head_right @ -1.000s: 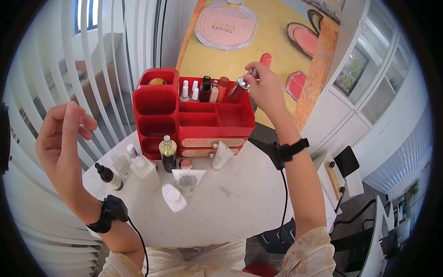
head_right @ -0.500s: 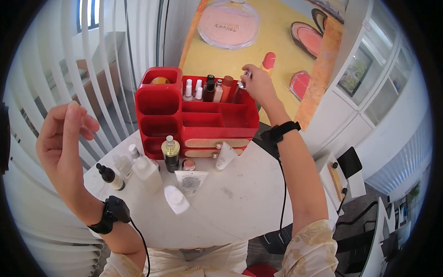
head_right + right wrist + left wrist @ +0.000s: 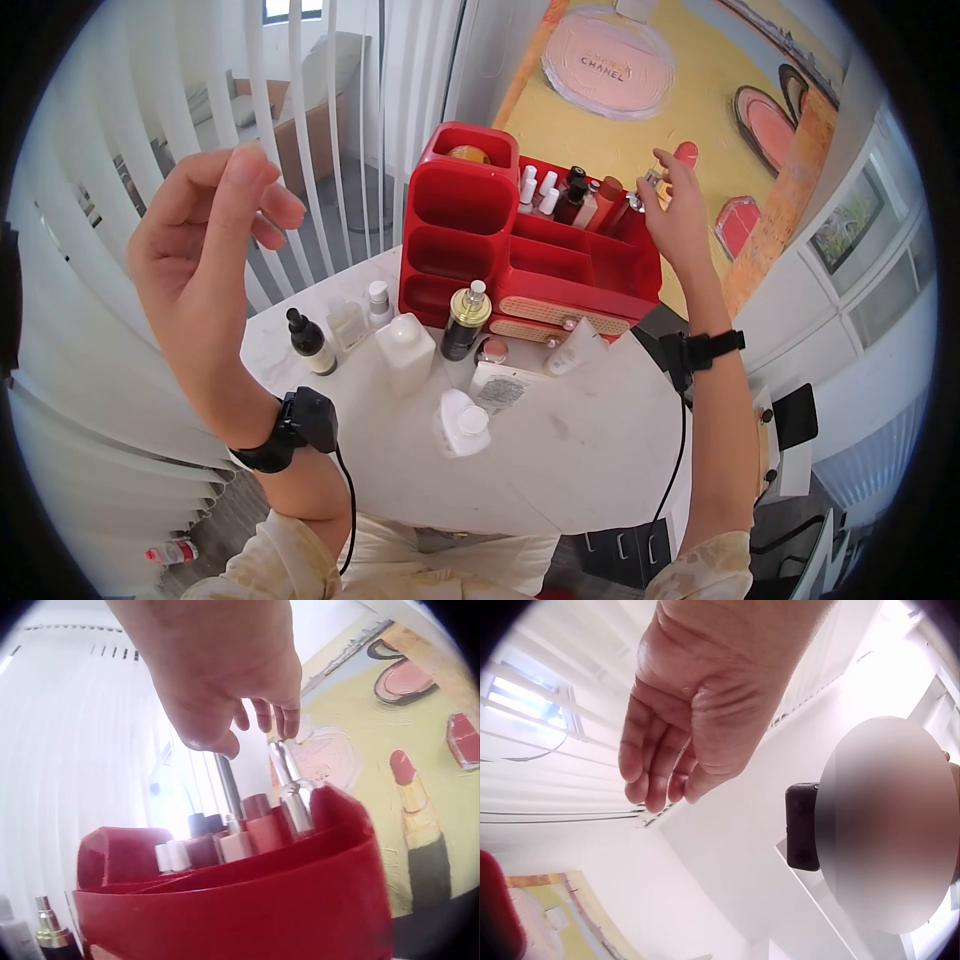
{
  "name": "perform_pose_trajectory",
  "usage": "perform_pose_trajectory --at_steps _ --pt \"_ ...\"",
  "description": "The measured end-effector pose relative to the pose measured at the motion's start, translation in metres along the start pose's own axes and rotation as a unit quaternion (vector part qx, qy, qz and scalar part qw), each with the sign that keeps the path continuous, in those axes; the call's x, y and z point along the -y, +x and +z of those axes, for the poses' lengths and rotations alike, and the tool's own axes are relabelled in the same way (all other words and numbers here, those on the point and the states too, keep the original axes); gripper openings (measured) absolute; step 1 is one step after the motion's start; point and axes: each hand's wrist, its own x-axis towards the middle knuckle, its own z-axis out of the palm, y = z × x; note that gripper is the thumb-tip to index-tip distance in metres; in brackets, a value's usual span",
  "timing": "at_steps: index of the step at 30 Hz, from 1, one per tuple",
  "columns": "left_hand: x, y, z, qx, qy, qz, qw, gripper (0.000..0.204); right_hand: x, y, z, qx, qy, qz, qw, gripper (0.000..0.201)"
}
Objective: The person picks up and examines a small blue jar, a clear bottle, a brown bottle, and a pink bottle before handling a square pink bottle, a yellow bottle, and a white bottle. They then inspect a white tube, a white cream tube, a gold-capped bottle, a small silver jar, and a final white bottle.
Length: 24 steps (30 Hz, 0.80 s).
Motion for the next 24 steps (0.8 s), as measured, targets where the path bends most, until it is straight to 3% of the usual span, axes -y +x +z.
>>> perform_pose_trajectory --at_steps 3,6,9,11,13,16,20,24 --pt "0.001 0.001 -0.001 0.009 -0.011 0.006 1.000 0.019 0.043 0.002 -0.008 -0.038 -0.052 -0.111 0.992 0.038" --pt "0.000 0.002 -0.002 0.011 -0.015 0.007 1.000 0.019 0.097 0.002 -0.013 -0.032 0.039 -0.134 0.990 0.031" --pt "-0.001 0.002 -0.004 0.013 -0.013 0.008 1.000 0.019 0.154 -0.004 -0.018 0.140 0.202 -0.029 0.969 0.025" --pt "-0.002 0.002 -0.004 0.013 -0.012 0.008 1.000 0.019 0.178 -0.007 -0.011 0.220 0.211 -0.147 0.941 0.020" --pt "-0.001 0.002 -0.005 0.014 -0.013 0.007 1.000 0.019 0.195 -0.012 0.007 0.245 0.214 -0.262 0.909 0.019" --pt "-0.003 0.001 -0.006 0.012 -0.015 0.001 1.000 0.019 0.223 -0.014 0.020 0.430 0.202 -0.224 0.851 0.031" --pt "-0.001 0.003 -0.010 0.013 -0.023 0.006 1.000 0.019 0.248 -0.011 0.040 0.549 0.166 -0.139 0.807 0.055" --pt "0.003 0.005 -0.014 0.016 -0.040 0.023 0.999 0.019 0.253 -0.014 0.072 0.583 0.155 -0.075 0.794 0.056"
